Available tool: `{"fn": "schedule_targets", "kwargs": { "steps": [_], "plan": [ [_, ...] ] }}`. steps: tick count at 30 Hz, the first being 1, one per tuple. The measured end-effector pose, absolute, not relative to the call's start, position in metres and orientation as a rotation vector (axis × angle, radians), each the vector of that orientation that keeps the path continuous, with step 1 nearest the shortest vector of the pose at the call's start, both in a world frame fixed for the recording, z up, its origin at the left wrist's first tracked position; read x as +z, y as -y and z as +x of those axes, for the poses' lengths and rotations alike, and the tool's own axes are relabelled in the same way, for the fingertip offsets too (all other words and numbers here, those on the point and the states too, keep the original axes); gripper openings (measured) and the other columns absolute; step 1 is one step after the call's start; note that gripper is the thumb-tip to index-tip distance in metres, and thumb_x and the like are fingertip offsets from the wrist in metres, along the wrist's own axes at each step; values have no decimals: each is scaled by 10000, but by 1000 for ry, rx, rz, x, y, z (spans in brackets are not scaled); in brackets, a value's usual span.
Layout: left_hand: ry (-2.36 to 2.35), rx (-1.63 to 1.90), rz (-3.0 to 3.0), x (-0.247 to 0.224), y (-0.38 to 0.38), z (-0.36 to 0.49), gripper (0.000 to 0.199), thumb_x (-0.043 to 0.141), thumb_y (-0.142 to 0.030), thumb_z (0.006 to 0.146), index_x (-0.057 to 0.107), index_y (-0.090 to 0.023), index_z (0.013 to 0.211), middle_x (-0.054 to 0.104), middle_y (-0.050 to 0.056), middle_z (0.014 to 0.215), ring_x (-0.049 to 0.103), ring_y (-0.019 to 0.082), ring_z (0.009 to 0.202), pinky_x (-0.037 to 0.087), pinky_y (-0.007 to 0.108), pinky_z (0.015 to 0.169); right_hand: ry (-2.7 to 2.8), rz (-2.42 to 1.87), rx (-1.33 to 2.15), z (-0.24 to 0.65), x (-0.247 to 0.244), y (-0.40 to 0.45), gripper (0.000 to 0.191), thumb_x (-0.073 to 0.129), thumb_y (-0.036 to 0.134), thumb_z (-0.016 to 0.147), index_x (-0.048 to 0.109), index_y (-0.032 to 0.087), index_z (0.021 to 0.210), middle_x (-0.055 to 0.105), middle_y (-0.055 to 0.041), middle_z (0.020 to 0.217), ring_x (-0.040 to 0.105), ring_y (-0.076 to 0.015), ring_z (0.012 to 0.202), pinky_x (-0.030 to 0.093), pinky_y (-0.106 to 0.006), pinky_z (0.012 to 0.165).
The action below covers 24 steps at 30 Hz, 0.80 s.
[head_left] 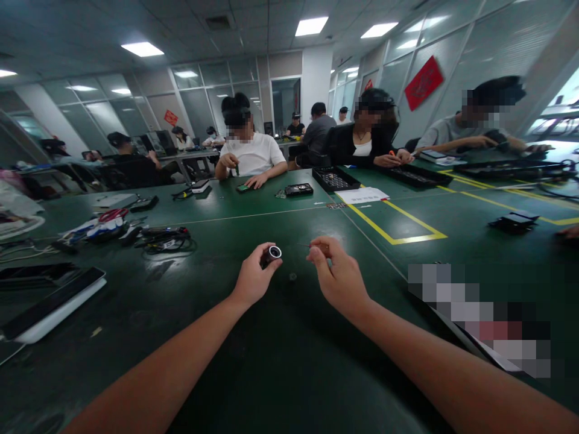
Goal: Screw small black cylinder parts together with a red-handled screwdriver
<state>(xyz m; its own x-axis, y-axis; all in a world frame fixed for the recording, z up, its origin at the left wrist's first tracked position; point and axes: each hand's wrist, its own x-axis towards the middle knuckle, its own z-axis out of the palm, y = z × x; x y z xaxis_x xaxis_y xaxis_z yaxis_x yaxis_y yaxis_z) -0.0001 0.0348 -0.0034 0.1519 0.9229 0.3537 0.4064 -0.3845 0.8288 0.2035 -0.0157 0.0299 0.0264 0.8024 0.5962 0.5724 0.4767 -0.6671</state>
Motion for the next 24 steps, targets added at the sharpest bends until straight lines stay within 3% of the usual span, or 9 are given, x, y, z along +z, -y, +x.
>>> {"fn": "schedule_targets", "kwargs": {
  "steps": [4, 8, 11, 16, 19, 24],
  "plan": [
    [-1201, 1181, 1710, -3, -37, 1, 358, 492, -286, 936, 496, -206, 1285, 644, 73, 1117, 633, 186, 974, 503, 319, 856, 1699, -1193, 253, 202, 26, 13, 207, 484, 238, 973, 546, 214, 1168, 727, -89, 1017, 703, -241, 934, 529, -382, 798],
    [-1231, 1031, 1732, 9, -32, 5, 271, 596, -390, 884, 558, -191, 1064, 597, 4, 800, 572, 152, 689, 444, 259, 630, 1714, -1180, 240, 201, 26, 14, 228, 484, 196, 960, 551, 216, 1178, 730, -82, 1007, 705, -240, 940, 530, -384, 825],
    [-1212, 839, 1773, 24, -24, 10, 323, 604, -486, 882, 574, -185, 996, 574, -18, 686, 558, 148, 606, 432, 261, 597, 1703, -1188, 214, 201, 27, 15, 226, 497, 190, 954, 561, 208, 1170, 720, -83, 1006, 698, -239, 936, 526, -382, 829],
    [-1261, 635, 2083, 31, -15, 17, 197, 614, -350, 879, 654, -218, 1019, 699, 38, 897, 661, 210, 795, 493, 324, 734, 1712, -1170, 213, 201, 27, 15, 230, 490, 178, 959, 559, 207, 1176, 713, -77, 997, 693, -229, 927, 525, -376, 822],
    [-1320, 523, 2328, 22, -14, 19, 273, 584, -290, 884, 678, -249, 1137, 700, 71, 1086, 659, 267, 978, 499, 378, 846, 1718, -1162, 203, 201, 26, 15, 231, 495, 182, 959, 560, 218, 1178, 707, -83, 1025, 686, -233, 940, 526, -379, 817],
    [-1459, 265, 2505, 13, -12, 24, 353, 548, -337, 903, 678, -270, 1225, 695, 105, 1033, 666, 312, 926, 519, 387, 761, 1727, -1146, 212, 201, 26, 16, 215, 490, 179, 962, 563, 214, 1161, 707, -73, 988, 685, -220, 910, 524, -373, 820]
  ]
}}
